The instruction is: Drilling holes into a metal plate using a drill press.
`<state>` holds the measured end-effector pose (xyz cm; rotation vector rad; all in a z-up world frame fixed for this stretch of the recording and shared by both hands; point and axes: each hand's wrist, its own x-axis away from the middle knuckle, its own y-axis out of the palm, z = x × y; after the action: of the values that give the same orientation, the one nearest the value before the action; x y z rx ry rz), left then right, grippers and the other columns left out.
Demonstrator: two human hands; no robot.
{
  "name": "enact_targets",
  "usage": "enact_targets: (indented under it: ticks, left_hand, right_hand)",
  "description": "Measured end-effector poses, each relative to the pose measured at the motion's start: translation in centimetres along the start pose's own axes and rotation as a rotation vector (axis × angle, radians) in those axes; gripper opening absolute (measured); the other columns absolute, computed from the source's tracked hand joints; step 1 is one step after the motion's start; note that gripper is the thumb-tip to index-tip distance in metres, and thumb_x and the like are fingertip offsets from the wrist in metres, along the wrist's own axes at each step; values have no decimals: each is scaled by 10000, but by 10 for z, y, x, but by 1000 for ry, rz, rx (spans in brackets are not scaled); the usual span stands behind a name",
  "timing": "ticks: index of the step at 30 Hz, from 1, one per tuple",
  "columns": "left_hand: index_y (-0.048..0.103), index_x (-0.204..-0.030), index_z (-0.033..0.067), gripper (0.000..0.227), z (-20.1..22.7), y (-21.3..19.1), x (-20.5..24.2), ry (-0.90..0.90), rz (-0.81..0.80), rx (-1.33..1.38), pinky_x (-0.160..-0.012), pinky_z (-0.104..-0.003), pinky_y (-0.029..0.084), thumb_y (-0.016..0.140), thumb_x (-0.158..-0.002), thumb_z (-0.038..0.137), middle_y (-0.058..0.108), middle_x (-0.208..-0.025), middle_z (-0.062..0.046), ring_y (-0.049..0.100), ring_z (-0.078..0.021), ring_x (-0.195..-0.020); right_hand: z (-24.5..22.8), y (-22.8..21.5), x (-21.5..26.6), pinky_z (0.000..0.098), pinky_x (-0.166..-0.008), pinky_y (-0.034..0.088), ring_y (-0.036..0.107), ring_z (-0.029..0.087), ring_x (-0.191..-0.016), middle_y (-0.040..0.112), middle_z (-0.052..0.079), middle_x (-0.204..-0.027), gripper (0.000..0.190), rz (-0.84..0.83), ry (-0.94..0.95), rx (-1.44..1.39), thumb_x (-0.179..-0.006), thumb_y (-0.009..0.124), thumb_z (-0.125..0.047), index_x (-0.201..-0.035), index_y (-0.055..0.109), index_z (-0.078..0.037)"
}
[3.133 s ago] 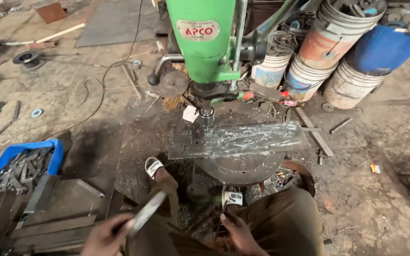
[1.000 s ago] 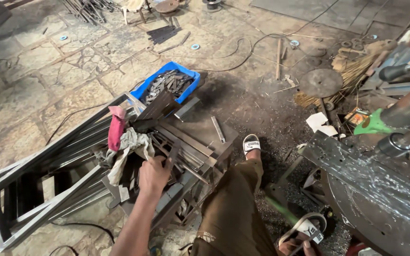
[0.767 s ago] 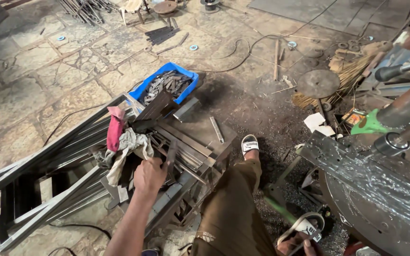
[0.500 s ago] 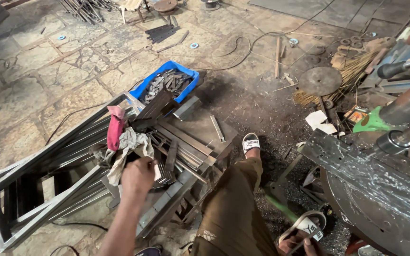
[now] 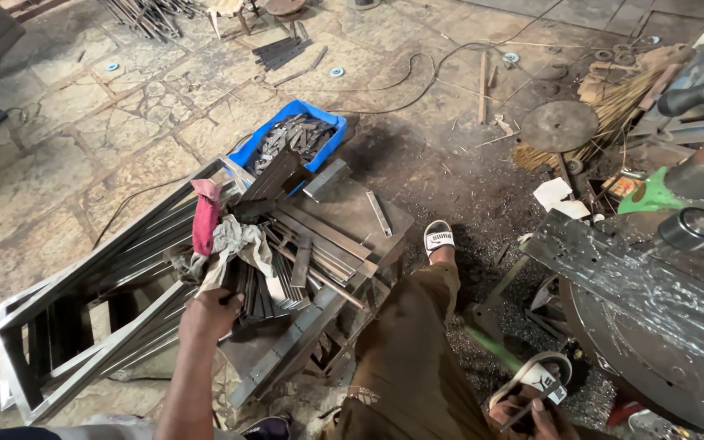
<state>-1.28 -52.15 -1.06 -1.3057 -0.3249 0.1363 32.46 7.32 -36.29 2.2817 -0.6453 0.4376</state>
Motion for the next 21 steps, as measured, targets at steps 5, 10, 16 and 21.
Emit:
enact_targets:
  ticks: [5,10,16,21]
  left_hand:
    - [775,-1211,187,560,-18,20,-23,-28,65,103,-927,-475,572,762,-830,598,768,-1120,-187,720,-367,-1083]
    - [776,-1200,154,536,-33,39,-50,-26,25,124,-929,-453,597,744,-851,559,790,-1083,-208,756,-357,-1061]
    - [782,-1187,199,340,-8,16,-34,16,33,-143,-893,-485,599,622,-937,366,766,-1143,-184,732,-379,-1072]
    - [784,-1129,155,320,0,20,-18,71,91,-312,-864,-467,626,560,-998,343,781,-1168,-130,758,-343,-1066]
  right_hand:
    - [-20,43,32,586,-937,576,684,384,-1090,659,259,-1164,513,85,11,5,-1014,465,-196,-1454,399,60]
    - [-22,49,23,573,-983,556,630,359,-1118,635,253,-1164,493,121,89,12,-1018,493,-137,-1481,393,-3]
    - [-36,79,51,588,-949,567,668,366,-1092,671,248,-1137,447,99,4,-30,-997,511,-160,-1407,475,12]
    - [-59,131,85,526,-834,555,676,341,-977,680,211,-1090,398,59,-100,-16,-995,562,-172,-1343,571,19]
